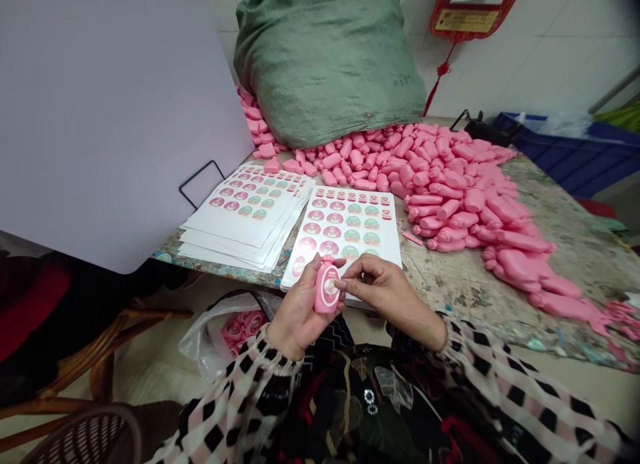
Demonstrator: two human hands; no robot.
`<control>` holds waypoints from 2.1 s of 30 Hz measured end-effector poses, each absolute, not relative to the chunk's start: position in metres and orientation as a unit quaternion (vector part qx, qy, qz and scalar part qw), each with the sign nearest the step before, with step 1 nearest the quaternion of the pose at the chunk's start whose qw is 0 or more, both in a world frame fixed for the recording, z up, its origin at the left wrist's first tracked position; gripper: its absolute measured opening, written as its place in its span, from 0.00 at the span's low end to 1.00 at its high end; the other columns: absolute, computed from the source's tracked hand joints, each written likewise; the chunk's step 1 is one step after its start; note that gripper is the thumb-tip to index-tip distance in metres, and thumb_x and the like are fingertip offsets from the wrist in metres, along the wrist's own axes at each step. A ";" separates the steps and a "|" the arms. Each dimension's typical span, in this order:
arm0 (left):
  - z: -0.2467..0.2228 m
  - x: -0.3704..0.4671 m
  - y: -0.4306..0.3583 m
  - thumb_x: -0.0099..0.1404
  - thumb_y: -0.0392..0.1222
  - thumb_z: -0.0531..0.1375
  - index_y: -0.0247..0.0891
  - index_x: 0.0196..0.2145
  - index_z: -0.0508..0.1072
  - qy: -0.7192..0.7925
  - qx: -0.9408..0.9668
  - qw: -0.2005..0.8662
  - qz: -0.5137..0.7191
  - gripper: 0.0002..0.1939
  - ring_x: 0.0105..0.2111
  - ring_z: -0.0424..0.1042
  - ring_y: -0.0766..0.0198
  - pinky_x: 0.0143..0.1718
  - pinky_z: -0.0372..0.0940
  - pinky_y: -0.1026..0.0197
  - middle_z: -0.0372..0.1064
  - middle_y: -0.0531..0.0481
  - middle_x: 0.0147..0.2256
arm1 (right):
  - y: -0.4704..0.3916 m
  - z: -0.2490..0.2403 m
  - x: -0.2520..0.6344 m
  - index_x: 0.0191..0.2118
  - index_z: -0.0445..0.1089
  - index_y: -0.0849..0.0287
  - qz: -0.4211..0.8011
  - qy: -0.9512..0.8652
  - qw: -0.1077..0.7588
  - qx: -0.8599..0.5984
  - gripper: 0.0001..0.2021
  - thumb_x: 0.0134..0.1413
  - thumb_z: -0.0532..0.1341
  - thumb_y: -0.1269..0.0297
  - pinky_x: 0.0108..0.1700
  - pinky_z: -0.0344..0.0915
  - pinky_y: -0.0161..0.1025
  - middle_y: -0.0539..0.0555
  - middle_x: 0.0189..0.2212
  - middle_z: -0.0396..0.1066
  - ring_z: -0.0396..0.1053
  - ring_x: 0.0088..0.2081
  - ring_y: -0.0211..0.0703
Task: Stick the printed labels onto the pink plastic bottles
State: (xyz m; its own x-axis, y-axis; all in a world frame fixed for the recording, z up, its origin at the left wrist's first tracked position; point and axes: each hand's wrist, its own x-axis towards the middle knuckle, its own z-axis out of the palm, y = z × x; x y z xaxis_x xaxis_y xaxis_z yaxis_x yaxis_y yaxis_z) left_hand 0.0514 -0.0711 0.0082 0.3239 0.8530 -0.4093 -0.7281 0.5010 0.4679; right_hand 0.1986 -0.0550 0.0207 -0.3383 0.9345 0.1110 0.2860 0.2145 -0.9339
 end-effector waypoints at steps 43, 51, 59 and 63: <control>0.002 0.049 -0.085 0.62 0.50 0.54 0.41 0.45 0.59 0.455 0.376 0.686 0.425 0.17 0.21 0.67 0.69 0.20 0.63 0.66 0.63 0.55 0.26 | -0.057 0.014 0.204 0.31 0.67 0.57 0.350 -0.791 0.207 -0.458 0.11 0.56 0.56 0.55 0.28 0.53 0.32 0.47 0.24 0.69 0.63 0.27 0.35; 0.000 0.025 -0.092 0.60 0.46 0.57 0.40 0.45 0.59 0.506 0.337 0.590 0.531 0.17 0.22 0.67 0.70 0.20 0.63 0.68 0.65 0.55 0.27 | -0.035 0.012 0.230 0.35 0.69 0.56 0.312 -0.744 0.273 -0.525 0.14 0.54 0.56 0.51 0.31 0.55 0.34 0.48 0.27 0.69 0.63 0.29 0.37; -0.025 0.039 -0.118 0.52 0.43 0.63 0.39 0.40 0.59 0.540 0.323 0.641 0.440 0.20 0.13 0.61 0.71 0.10 0.53 0.71 0.62 0.60 0.18 | -0.065 -0.004 0.176 0.47 0.64 0.53 0.401 -0.717 0.301 -0.484 0.20 0.49 0.60 0.50 0.31 0.58 0.33 0.47 0.29 0.66 0.62 0.29 0.36; -0.033 0.033 -0.133 0.53 0.48 0.61 0.38 0.42 0.60 0.576 0.326 0.646 0.379 0.22 0.11 0.61 0.69 0.08 0.49 0.72 0.63 0.60 0.16 | -0.072 -0.005 0.159 0.51 0.60 0.53 0.388 -0.773 0.240 -0.441 0.23 0.50 0.60 0.52 0.36 0.59 0.35 0.50 0.37 0.68 0.64 0.34 0.38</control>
State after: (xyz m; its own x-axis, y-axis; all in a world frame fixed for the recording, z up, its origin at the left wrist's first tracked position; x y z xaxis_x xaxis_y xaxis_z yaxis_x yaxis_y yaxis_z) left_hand 0.0327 -0.1334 -0.0326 0.0474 0.8663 -0.4972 -0.1141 0.4992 0.8589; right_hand 0.1589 -0.0724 -0.0047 -0.4960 0.8679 0.0282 0.4953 0.3094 -0.8117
